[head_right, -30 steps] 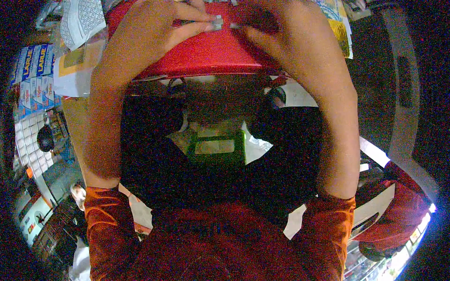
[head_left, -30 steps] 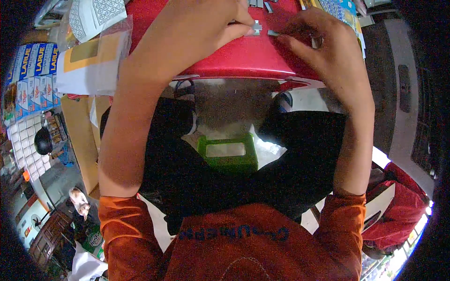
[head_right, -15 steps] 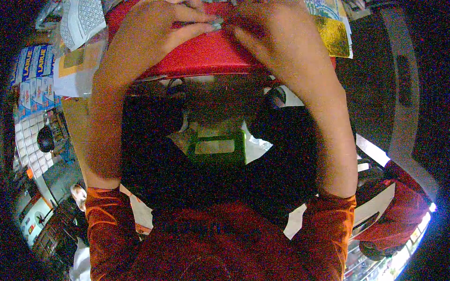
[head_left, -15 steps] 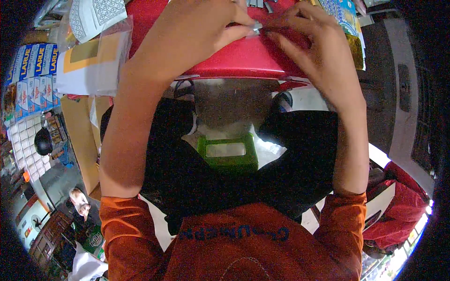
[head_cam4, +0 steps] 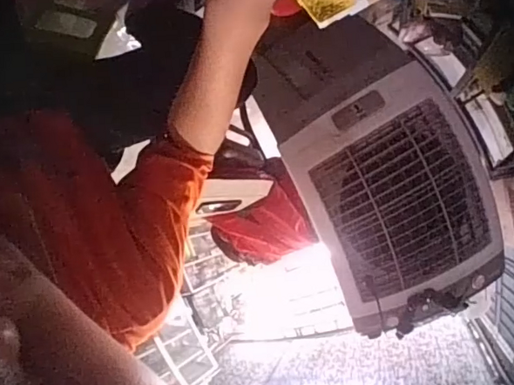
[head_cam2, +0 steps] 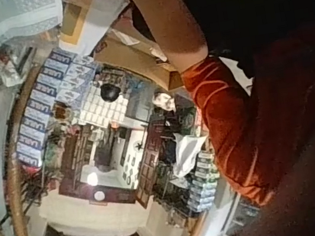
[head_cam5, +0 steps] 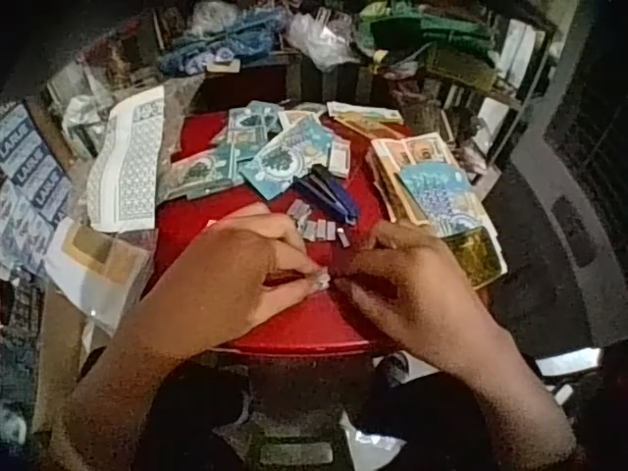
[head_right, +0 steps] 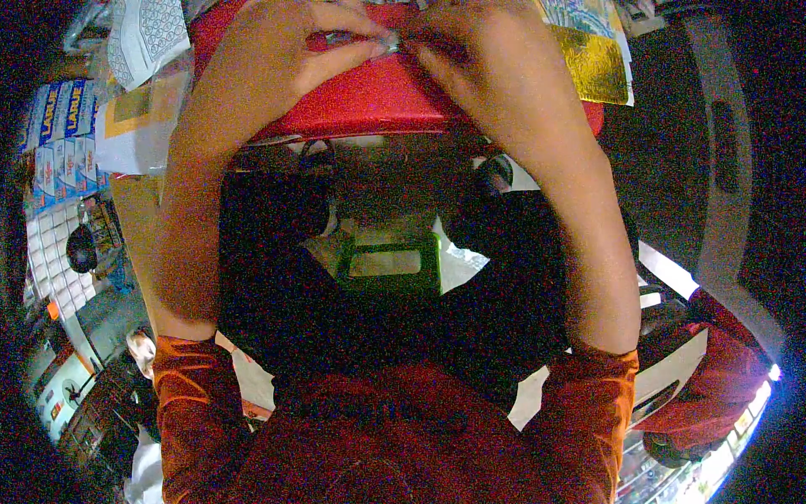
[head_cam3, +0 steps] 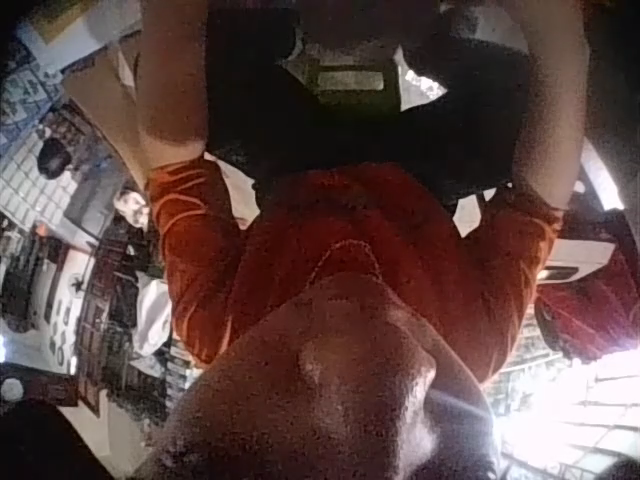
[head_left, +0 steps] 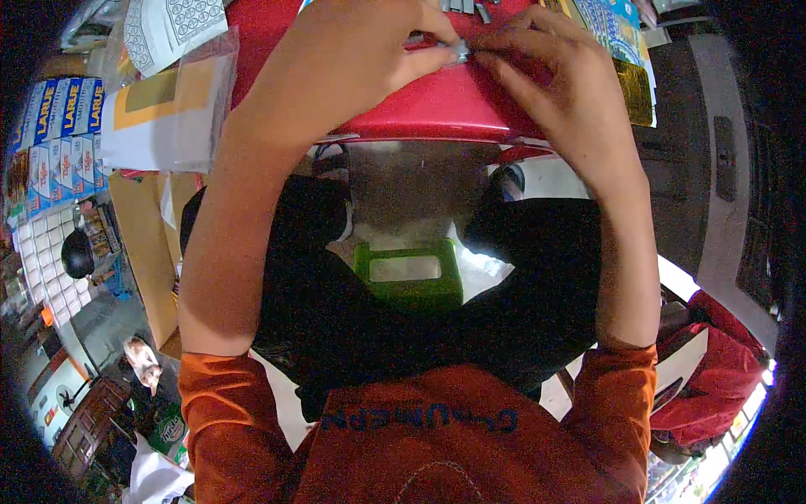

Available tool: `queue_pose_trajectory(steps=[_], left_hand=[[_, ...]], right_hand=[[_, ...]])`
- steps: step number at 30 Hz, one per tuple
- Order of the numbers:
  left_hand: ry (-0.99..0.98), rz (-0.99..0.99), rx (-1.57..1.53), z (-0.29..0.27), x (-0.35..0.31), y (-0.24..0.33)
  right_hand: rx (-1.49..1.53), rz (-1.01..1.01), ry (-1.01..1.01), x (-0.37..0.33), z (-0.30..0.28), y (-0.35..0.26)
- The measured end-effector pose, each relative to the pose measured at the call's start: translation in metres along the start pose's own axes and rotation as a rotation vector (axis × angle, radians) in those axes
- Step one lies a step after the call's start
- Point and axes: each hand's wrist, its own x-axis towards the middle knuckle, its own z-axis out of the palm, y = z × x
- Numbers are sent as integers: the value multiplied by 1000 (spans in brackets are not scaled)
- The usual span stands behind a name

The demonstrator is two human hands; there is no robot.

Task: The recorder is assembling small metal components, likely binder clips or similar stationery items, at a desk.

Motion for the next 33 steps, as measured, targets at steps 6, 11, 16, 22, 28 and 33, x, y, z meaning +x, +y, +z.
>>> queue_pose_trajectory(steps=[6, 11, 16, 22, 28, 33], left_hand=[[3, -31, 2, -4, 1, 10], [2, -31, 1, 0, 0, 1], [8, -26, 52, -2, -1, 5], [12, -42, 57, -4, 0, 12], [22, -23, 63, -3, -2, 6], [14, -39, 94, -7, -2, 15]], right_hand=[[168, 115, -6, 2, -2, -4], [85, 41, -10, 2, 0, 0], [102, -9, 10, 1, 0, 1], [63, 19, 5, 1, 1, 2], [122, 126, -4, 5, -3, 0], [77, 31, 6, 2, 1, 2]])
